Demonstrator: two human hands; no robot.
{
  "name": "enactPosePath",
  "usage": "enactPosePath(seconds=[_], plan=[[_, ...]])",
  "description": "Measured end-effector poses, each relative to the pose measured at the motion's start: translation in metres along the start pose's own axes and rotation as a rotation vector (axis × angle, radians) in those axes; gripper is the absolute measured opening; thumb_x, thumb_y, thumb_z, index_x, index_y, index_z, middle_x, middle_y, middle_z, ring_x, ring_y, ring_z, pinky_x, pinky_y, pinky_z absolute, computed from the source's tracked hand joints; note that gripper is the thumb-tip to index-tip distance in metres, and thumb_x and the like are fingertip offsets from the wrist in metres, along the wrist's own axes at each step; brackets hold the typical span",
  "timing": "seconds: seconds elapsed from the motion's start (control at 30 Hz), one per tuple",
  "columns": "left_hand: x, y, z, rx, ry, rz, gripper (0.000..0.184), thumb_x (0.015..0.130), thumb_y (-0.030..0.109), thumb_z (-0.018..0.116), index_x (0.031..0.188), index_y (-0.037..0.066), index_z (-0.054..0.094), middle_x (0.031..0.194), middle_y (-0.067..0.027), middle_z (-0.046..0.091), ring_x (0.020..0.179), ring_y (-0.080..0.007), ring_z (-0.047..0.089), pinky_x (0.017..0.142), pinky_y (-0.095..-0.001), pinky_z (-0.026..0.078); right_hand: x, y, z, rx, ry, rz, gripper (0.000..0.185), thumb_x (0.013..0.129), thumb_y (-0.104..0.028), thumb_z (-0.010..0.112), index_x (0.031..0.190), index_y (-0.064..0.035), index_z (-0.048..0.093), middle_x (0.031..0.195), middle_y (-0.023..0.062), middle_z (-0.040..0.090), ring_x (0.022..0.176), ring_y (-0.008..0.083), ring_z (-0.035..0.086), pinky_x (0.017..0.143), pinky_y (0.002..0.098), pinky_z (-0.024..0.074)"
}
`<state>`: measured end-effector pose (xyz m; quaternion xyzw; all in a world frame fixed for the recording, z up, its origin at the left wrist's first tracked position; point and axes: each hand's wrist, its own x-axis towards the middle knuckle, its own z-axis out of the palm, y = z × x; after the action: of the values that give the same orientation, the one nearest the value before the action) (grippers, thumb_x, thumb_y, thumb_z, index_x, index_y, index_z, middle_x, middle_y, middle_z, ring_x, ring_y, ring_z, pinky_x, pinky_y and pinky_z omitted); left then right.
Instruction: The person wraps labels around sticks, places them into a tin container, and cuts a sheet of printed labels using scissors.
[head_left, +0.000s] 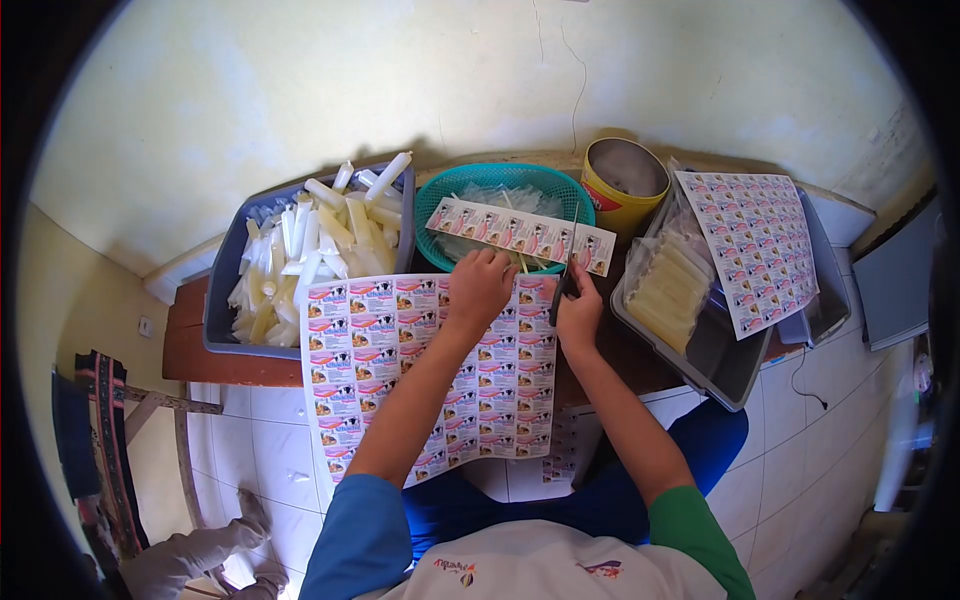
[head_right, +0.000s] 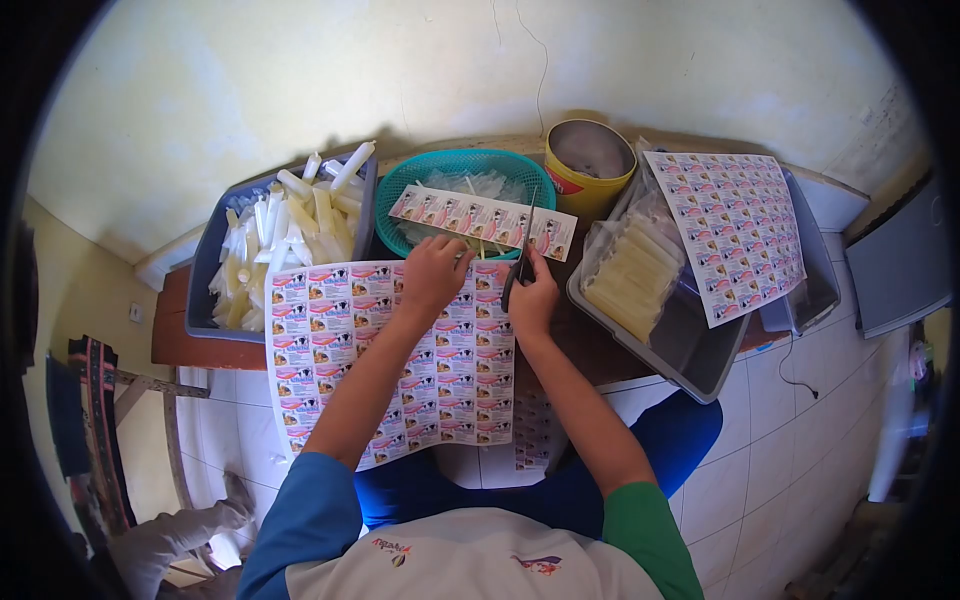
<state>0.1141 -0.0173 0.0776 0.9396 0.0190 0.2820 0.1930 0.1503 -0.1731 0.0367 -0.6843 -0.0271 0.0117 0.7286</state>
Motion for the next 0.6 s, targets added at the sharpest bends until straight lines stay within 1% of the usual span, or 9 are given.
enactPosePath(seconds=[0.03,0.1,0.13,0.2,0.23,0.3,0.43,0.53,0.6], plan=[[0.000,-0.001,0.001,0.001,0.003,-0.001,0.015,0.079,0.019,0.069,0.076,0.005,0.064,0.074,-0.0087,0.061,0.075,-0.0277,0.059,0.067,-0.0392,0.047,0.000,-0.001,0.000,0.000,-0.002,-0.002,0.057,0.077,-0.006,0.074,0.127,0.0064,0.049,0.094,0.0071,0.064,0.079,0.0096,0.061,0.068,0.0247,0.0514],[-0.001,-0.006,0.001,-0.050,-0.020,0.128,0.016,0.076,0.020,0.072,0.076,0.006,0.065,0.075,-0.0075,0.061,0.075,-0.0265,0.059,0.067,-0.0382,0.047,-0.001,-0.002,-0.001,-0.055,0.023,-0.046,0.058,0.077,-0.008,0.075,0.127,0.0068,0.050,0.096,0.0075,0.065,0.081,0.0095,0.061,0.069,0.0244,0.0516],[-0.001,-0.007,0.002,-0.049,-0.018,0.129,0.016,0.076,0.020,0.072,0.076,0.006,0.065,0.075,-0.0075,0.061,0.075,-0.0265,0.059,0.067,-0.0382,0.047,0.000,0.000,0.000,-0.054,0.022,-0.048,0.058,0.077,-0.008,0.075,0.127,0.0068,0.050,0.096,0.0075,0.065,0.081,0.0095,0.061,0.069,0.0244,0.0516],[-0.001,-0.010,0.004,-0.193,-0.040,0.202,0.015,0.073,0.019,0.073,0.077,0.006,0.066,0.076,-0.0061,0.061,0.074,-0.0259,0.059,0.069,-0.0376,0.047,0.001,0.004,0.000,0.020,0.033,-0.042,0.058,0.077,-0.007,0.075,0.127,0.0067,0.049,0.098,0.0087,0.065,0.081,0.0099,0.061,0.070,0.0246,0.0516],[-0.001,-0.011,0.004,-0.194,-0.041,0.203,0.015,0.073,0.019,0.073,0.077,0.006,0.066,0.076,-0.0061,0.061,0.074,-0.0259,0.059,0.069,-0.0376,0.047,0.001,0.003,-0.001,0.020,0.034,-0.041,0.058,0.077,-0.007,0.075,0.127,0.0067,0.049,0.098,0.0087,0.065,0.081,0.0099,0.061,0.070,0.0246,0.0516],[-0.002,-0.013,0.003,-0.240,-0.070,0.239,0.014,0.071,0.017,0.074,0.079,0.007,0.068,0.079,-0.0057,0.061,0.077,-0.0254,0.059,0.072,-0.0373,0.047,0.001,-0.001,-0.003,0.089,-0.010,0.037,0.059,0.077,-0.006,0.074,0.128,0.0068,0.049,0.101,0.0096,0.065,0.084,0.0100,0.061,0.070,0.0247,0.0519],[0.001,-0.018,0.004,-0.271,-0.082,0.251,0.013,0.070,0.014,0.074,0.079,0.007,0.068,0.082,-0.0056,0.062,0.081,-0.0248,0.059,0.074,-0.0368,0.046,-0.002,-0.007,-0.006,0.119,-0.059,0.043,0.059,0.077,-0.004,0.074,0.129,0.0063,0.048,0.101,0.0099,0.064,0.083,0.0106,0.061,0.068,0.0243,0.0522],[0.002,-0.017,0.004,-0.297,-0.103,0.262,0.012,0.070,0.011,0.073,0.078,0.006,0.067,0.083,-0.0059,0.062,0.083,-0.0254,0.059,0.073,-0.0370,0.046,-0.006,-0.006,-0.010,0.039,-0.098,-0.012,0.057,0.078,-0.002,0.073,0.129,0.0051,0.048,0.100,0.0092,0.064,0.084,0.0115,0.062,0.065,0.0236,0.0520],[0.004,-0.016,0.002,-0.312,-0.079,0.255,0.012,0.070,0.009,0.073,0.078,0.005,0.064,0.083,-0.0067,0.062,0.083,-0.0266,0.059,0.073,-0.0377,0.046,-0.015,-0.018,-0.013,0.168,-0.090,0.048,0.056,0.079,0.000,0.071,0.130,0.0040,0.048,0.101,0.0095,0.064,0.085,0.0125,0.062,0.065,0.0243,0.0532]])
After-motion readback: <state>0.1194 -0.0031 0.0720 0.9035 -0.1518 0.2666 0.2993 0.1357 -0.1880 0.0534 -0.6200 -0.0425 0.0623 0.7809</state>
